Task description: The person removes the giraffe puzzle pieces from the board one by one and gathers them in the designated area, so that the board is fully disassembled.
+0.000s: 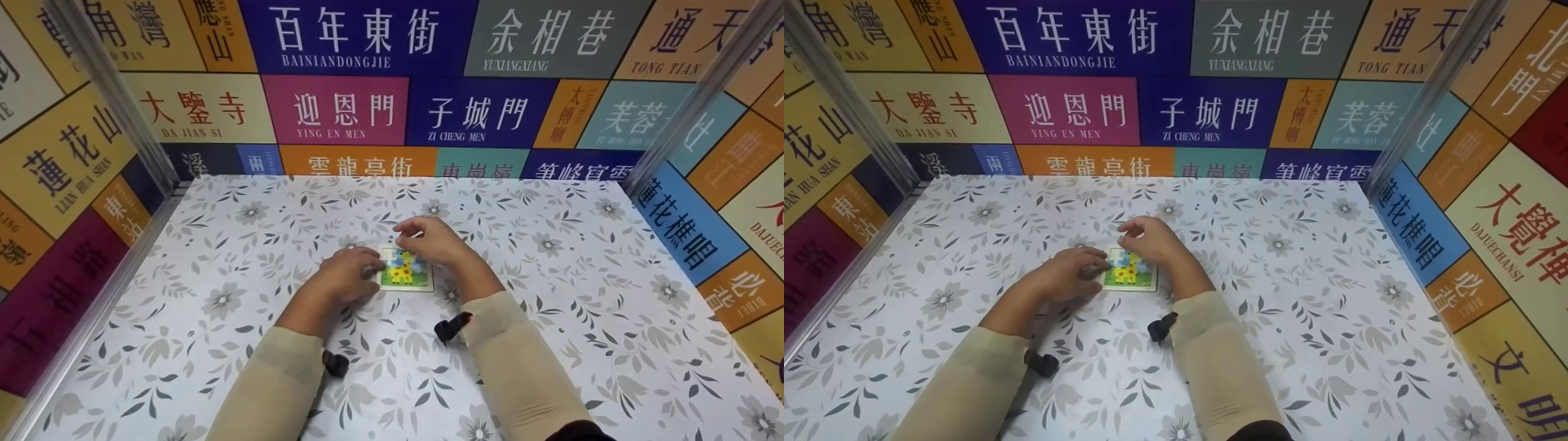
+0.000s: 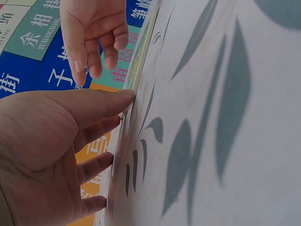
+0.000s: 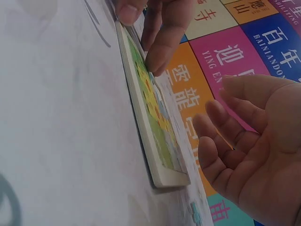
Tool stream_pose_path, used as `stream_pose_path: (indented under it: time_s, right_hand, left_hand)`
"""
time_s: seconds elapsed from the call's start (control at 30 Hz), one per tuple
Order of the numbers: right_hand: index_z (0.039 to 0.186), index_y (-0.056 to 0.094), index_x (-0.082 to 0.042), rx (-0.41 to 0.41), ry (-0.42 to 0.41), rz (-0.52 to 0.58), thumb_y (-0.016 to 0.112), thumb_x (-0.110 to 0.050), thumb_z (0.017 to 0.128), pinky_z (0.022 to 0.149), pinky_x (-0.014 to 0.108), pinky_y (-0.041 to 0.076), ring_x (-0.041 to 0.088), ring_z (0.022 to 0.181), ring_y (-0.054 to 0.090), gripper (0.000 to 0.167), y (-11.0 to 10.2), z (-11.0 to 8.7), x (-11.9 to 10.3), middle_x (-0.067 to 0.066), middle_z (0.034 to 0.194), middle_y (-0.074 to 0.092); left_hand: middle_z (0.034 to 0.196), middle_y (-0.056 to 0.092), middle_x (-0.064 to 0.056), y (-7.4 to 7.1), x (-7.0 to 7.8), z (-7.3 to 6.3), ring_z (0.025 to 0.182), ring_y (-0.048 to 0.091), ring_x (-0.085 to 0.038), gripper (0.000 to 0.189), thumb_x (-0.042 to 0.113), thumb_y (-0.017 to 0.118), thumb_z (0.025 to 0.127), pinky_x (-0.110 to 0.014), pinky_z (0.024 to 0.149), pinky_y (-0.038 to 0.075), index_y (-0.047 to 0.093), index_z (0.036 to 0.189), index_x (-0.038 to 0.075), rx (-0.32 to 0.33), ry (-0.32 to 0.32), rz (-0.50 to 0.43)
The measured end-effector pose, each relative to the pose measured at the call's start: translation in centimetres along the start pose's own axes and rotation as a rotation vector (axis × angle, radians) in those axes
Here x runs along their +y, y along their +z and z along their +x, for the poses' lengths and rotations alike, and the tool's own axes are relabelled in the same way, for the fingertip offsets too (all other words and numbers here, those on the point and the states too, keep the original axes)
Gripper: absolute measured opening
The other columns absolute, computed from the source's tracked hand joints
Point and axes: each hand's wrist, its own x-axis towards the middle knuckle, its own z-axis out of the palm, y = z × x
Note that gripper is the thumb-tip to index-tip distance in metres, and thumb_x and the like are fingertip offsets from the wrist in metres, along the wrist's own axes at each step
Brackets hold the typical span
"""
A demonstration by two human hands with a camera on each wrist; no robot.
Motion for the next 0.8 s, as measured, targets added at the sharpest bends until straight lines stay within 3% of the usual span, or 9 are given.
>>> stream_pose_path:
  time_s: [0.3, 0.53, 0.8]
  right_hand:
    - [0.139, 0.070, -0.013, -0.029, -0.022, 0.001, 0.070, -0.031, 0.103, 0.093, 0.039, 0.059, 0.028, 0.117, 0.071, 0.040, 0.6, -0.1, 0.4, 0.008, 0.127, 0.072]
    - [0.137, 0.071, -0.012, -0.023, 0.030, 0.012, 0.073, -0.028, 0.101, 0.102, 0.046, 0.057, 0.030, 0.121, 0.067, 0.039, 0.6, -0.2, 1.1, 0.009, 0.128, 0.072]
    - [0.135, 0.072, -0.013, -0.066, 0.031, -0.061, 0.076, -0.022, 0.098, 0.106, 0.044, 0.054, 0.025, 0.116, 0.066, 0.038, 1.1, 0.1, 1.8, 0.008, 0.124, 0.072]
  left_hand:
    - [0.160, 0.056, 0.002, 0.0, -0.1, 0.0, 0.155, 0.044, -0.036, 0.044, 0.028, 0.077, 0.094, -0.066, 0.126, 0.033, 0.072, 0.138, 0.023, 0.007, 0.025, -0.008]
    - [0.161, 0.054, 0.004, 0.0, -0.1, 0.0, 0.157, 0.041, -0.034, 0.045, 0.030, 0.077, 0.096, -0.067, 0.128, 0.029, 0.071, 0.139, 0.025, -0.013, -0.004, -0.023]
    - [0.161, 0.055, 0.004, 0.0, -0.1, -0.1, 0.156, 0.042, -0.034, 0.045, 0.029, 0.077, 0.095, -0.064, 0.127, 0.032, 0.071, 0.139, 0.025, -0.007, 0.008, -0.009]
